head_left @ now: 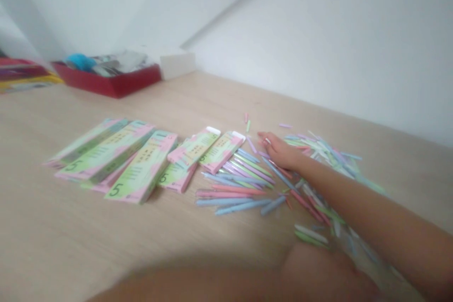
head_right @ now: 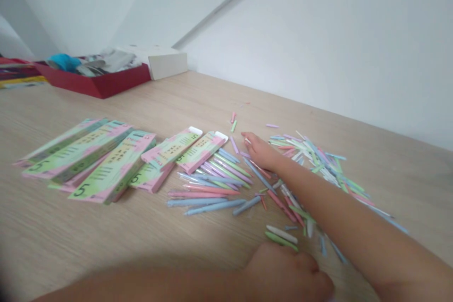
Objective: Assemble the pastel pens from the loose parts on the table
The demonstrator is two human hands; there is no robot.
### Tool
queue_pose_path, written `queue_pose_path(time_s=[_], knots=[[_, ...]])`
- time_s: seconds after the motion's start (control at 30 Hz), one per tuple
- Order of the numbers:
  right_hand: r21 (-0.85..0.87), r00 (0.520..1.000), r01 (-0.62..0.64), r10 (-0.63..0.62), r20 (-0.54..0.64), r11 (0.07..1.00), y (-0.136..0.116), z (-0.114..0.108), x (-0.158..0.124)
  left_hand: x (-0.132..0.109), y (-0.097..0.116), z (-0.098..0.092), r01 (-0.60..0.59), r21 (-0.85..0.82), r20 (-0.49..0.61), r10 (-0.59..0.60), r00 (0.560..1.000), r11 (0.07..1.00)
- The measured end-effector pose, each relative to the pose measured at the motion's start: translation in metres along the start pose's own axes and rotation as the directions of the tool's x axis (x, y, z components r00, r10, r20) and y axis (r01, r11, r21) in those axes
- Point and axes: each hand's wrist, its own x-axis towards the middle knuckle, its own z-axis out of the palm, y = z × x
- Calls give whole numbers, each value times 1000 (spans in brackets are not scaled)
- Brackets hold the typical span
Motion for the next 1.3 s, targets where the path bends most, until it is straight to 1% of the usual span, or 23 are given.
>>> queue_pose_path(time_s=[0.03,0.07,0.1,0.13,0.17,0.2,0.23,0.27,0.3,0.33,0.4,0.43,0.47,0.5,0.57,0.67,0.73,0.83,0.9,1.1,1.17,1.27,1.3], knots=[[12,999,-2,3,-52,1000,-5,-4,-4,0,-3,-4,-3,19,71,1,998,1000],[25,994,-9,12,-109,1000,-11,-9,-10,-2,-4,-8,6,44,67,-9,998,999],[39,987,-20,26,-160,999,-17,-14,-18,-4,-4,-11,-13,43,70,10,997,999],[65,978,-35,48,-202,997,-25,-21,-30,-7,-3,-13,2,63,42,-5,999,998],[97,969,-52,74,-235,994,-33,-28,-46,-10,-1,-15,-18,69,42,16,999,997],[133,963,-73,104,-248,989,-42,-35,-66,-12,1,-17,-23,83,19,22,1000,996],[211,953,-91,146,-264,973,-51,-42,-90,-14,3,-18,-22,90,1,22,1000,996],[255,943,-113,185,-277,960,-60,-48,-117,-16,4,-18,-15,93,-16,16,1000,996],[275,938,-164,236,-255,947,-67,-53,-146,-18,5,-19,22,86,-55,-17,998,996],[299,924,-208,287,-253,931,-74,-56,-177,-19,5,-19,88,75,-76,-82,994,993],[327,888,-298,386,-249,897,-83,-57,-234,-20,6,-20,94,83,-73,-88,994,992],[307,876,-328,409,-256,894,-86,-55,-259,-21,6,-21,102,77,-83,-96,992,992],[268,864,-354,423,-275,896,-87,-53,-280,-21,6,-21,124,74,-106,-116,988,989],[236,861,-373,429,-272,897,-88,-51,-296,-21,7,-21,147,62,-125,-139,982,987],[204,854,-408,451,-259,890,-88,-48,-317,-22,8,-22,168,18,-171,-163,972,986],[257,839,-441,497,-222,860,-87,-45,-323,-24,10,-23,174,-106,-255,-196,947,979],[313,851,-426,493,-182,849,-87,-45,-318,-25,11,-25,126,-201,-298,-183,937,971],[372,887,-390,452,-94,842,-88,-45,-311,-26,10,-26,11,-271,-270,-87,959,962],[383,898,-385,436,-53,840,-89,-46,-309,-26,9,-26,-10,-289,-251,-65,966,957],[380,913,-380,408,9,843,-92,-52,-312,-26,4,-23,100,-285,-238,-172,956,953],[362,907,-403,419,36,841,-92,-52,-311,-27,4,-23,97,-267,-230,-162,960,959],[361,911,-402,405,71,841,-90,-52,-309,-28,5,-25,54,-252,-215,-111,970,966],[361,911,-402,407,64,842,-89,-55,-309,-29,6,-26,55,-245,-212,-109,971,968]])
